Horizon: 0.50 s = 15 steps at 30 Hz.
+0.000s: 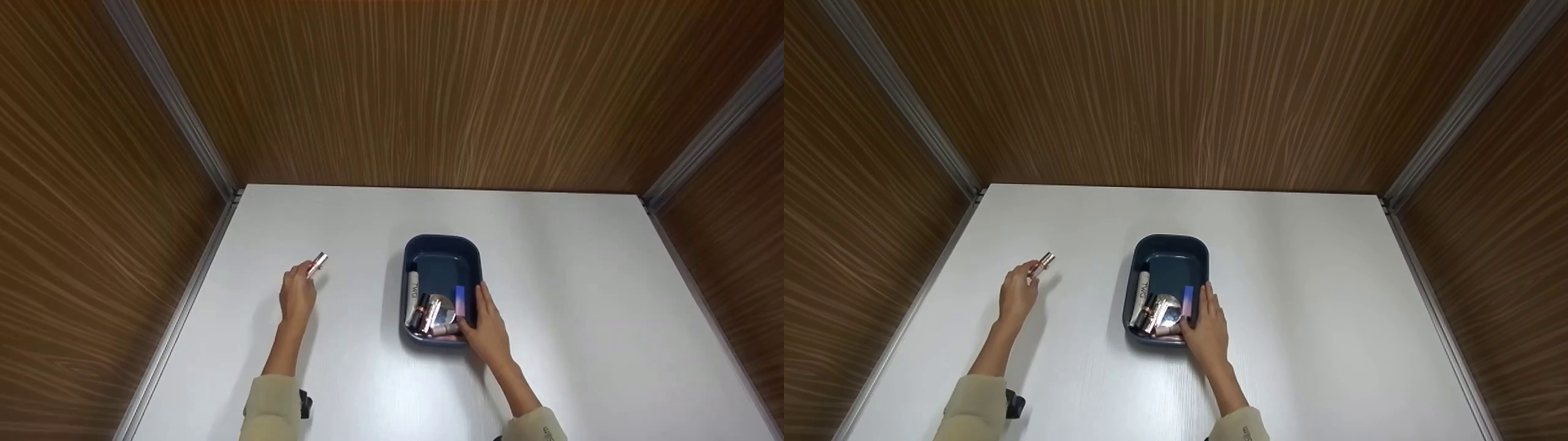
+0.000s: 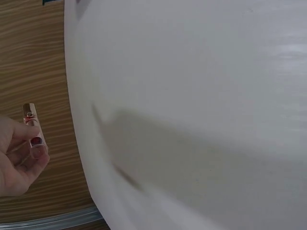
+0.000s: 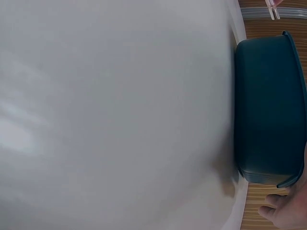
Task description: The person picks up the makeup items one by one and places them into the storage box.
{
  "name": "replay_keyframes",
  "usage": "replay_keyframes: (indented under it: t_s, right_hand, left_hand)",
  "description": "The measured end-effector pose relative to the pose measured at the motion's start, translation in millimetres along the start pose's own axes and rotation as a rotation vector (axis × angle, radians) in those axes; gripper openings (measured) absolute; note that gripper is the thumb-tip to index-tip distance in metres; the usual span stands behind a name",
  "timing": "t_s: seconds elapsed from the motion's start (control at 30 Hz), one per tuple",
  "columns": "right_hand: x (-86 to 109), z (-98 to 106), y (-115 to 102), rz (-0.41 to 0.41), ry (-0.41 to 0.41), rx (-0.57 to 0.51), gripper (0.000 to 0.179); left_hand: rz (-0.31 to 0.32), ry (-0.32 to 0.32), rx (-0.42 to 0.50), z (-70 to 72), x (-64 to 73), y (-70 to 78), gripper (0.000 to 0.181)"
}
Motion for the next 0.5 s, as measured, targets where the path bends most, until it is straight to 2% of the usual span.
replay_keyframes:
  t_s: [0.5]
  right_hand:
    - [-1.0,-0.9,-1.5,-0.004,0.002,-0.001,0.074]
  left_hand:
    - [-0.010,-0.025,0.075,-3.8,9.6,25.2,0.035]
Point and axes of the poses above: each hand's wrist, its own x-axis away from the middle knuckle, its own z-axis out of the back of the hand, y = z × x, the point moved 6 cm from there along -x, towards the middle knuckle, and after that the axes turned 15 degrees about -z, right-handed, at the moved point
